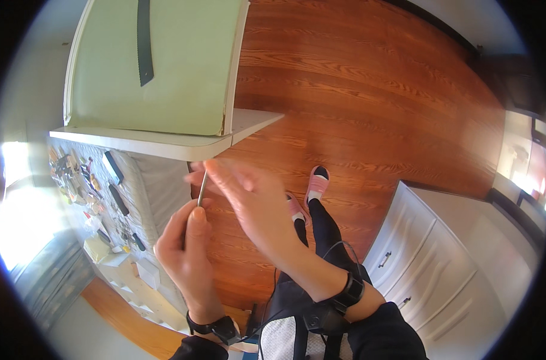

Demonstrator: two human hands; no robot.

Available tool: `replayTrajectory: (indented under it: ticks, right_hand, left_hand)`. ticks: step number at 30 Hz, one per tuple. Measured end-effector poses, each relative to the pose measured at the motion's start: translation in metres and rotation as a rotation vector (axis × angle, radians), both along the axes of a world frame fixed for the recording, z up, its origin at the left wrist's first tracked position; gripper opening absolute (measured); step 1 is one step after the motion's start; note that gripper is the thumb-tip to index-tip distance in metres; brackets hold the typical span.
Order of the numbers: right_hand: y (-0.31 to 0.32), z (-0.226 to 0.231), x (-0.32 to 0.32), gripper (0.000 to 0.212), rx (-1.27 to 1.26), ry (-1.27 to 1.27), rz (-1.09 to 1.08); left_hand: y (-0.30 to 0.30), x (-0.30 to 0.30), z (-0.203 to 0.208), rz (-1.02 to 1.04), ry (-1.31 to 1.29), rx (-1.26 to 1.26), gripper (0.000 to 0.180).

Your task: The person assembles a white cabinet by attaching a drawer and a black handle using a manual screwdriver and a corded electric screwdriver. They position the drawer, align the handle, and tighten screws into pre-drilled holes.

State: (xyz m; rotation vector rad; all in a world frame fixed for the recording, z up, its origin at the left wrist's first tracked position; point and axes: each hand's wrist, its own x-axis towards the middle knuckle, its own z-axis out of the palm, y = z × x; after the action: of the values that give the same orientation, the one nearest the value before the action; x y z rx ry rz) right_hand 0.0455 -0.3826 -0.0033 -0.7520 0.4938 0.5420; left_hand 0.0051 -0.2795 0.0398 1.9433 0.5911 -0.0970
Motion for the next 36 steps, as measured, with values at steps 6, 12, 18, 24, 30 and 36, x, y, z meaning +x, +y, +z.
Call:
replayTrajectory:
  ticks: [6, 12, 18, 24, 30, 36]
  right_hand:
    - [-0.024, -0.03, 0.012, 0.054, -0.766, -0.551, -0.025]
    - [-0.016, -0.052, 0.028, 0.036, -0.67, -0.778, -0.084]
    - [-0.022, -0.056, 0.033, 0.034, -0.801, -0.903, -0.098]
    - [-0.024, -0.062, 0.038, 0.038, -0.861, -1.005, -0.133]
    - [-0.024, -0.06, 0.037, 0.04, -0.839, -0.969, -0.092]
    - [-0.025, -0.062, 0.036, 0.036, -0.817, -0.96, -0.077]
  left_hand:
    - [-0.008, -0.007, -0.006, -0.052, -0.1, 0.29, 0.011]
    - [-0.01, -0.015, -0.01, 0.049, -0.007, 0.254, 0.012]
    - [-0.02, -0.019, -0.033, -0.189, -0.273, 0.716, 0.016]
    - [-0.011, -0.016, -0.012, 0.208, 0.051, -0.485, 0.035]
    - [0.017, -0.01, -0.017, 0.163, 0.155, -0.664, 0.032]
    - [-0.013, -0.014, -0.023, -0.245, -0.311, 0.874, 0.028]
